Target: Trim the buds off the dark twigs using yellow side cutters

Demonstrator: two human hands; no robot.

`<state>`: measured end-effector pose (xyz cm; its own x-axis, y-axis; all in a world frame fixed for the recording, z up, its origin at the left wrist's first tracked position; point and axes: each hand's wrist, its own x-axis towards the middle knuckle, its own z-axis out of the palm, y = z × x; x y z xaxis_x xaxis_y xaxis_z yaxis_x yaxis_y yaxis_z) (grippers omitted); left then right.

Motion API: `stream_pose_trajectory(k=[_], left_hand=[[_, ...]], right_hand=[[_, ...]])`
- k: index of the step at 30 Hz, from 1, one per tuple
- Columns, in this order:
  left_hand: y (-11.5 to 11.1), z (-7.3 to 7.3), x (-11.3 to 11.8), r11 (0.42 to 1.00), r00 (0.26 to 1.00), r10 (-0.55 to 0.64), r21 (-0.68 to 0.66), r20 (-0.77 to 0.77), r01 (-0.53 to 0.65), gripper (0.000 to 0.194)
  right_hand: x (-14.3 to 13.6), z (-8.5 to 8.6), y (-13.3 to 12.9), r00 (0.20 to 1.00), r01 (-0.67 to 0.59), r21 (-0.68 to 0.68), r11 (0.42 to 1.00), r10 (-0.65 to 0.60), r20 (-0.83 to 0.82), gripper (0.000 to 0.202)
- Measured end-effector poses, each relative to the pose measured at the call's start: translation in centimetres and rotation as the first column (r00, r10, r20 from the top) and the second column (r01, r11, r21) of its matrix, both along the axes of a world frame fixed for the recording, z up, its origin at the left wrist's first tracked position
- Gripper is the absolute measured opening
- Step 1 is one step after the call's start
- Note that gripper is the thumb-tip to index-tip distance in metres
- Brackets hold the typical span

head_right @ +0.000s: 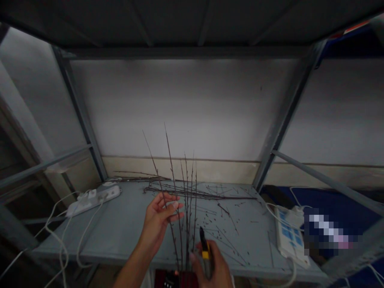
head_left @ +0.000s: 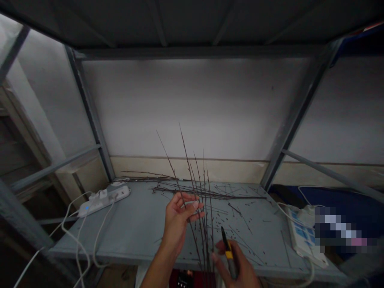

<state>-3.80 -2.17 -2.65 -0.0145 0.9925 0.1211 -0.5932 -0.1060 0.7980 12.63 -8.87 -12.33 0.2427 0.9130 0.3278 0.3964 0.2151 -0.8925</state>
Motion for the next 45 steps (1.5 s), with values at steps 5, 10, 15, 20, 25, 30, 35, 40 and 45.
stream_pose_trajectory(k=[5, 10, 15, 20, 25, 30, 35, 40, 45], left_hand=[[-0.2, -0.5, 0.6, 1.000, 1.000, 0.003, 0.000, 0.009, -0.003, 0.033], [-0.2, -0.5, 0.8, 0.998, 0.995, -0.057, -0.013, 0.079, 0.058, 0.033], [-0.4, 0.2, 0.5, 0.995, 0.991, -0.093, -0.034, 0.097, 0.096, 0.036], [-0.1, 0.5, 0.1, 0.991, 0.989, -0.110, -0.066, 0.098, 0.116, 0.041], [0.1, -0.1, 0.1, 0.982, 0.982, -0.118, -0.129, 0.144, 0.137, 0.046], [0.1, -0.8, 0.4, 0.971, 0.964, -0.134, -0.165, 0.230, 0.174, 0.047], [0.2, -0.9, 0.6, 0.957, 0.919, -0.135, -0.193, 0.371, 0.219, 0.047], [0.2, -0.9, 0.7, 0.938, 0.879, -0.152, -0.214, 0.453, 0.273, 0.044], [-0.2, -1.1, 0.5, 0.908, 0.838, -0.142, -0.269, 0.527, 0.322, 0.042]], right_hand=[[3.7, 6.1, 4.5, 0.926, -0.149, 0.189, 0.971, 0.070, 0.370, 0.024], [4.2, 10.8, 8.6, 0.777, -0.390, 0.333, 0.859, 0.113, 0.620, 0.043], [3.5, 13.3, 10.8, 0.647, -0.543, 0.305, 0.782, 0.158, 0.746, 0.053], [3.2, 14.3, 11.7, 0.547, -0.636, 0.252, 0.729, 0.196, 0.814, 0.055], [3.2, 14.3, 12.3, 0.510, -0.684, 0.277, 0.675, 0.171, 0.843, 0.051], [3.3, 12.5, 12.9, 0.543, -0.677, 0.350, 0.648, 0.117, 0.832, 0.058], [2.8, 10.6, 13.2, 0.648, -0.654, 0.416, 0.632, 0.185, 0.739, 0.058], [1.8, 10.3, 13.1, 0.712, -0.626, 0.461, 0.629, 0.219, 0.667, 0.056], [1.3, 10.2, 13.1, 0.694, -0.653, 0.460, 0.602, 0.233, 0.681, 0.052]])
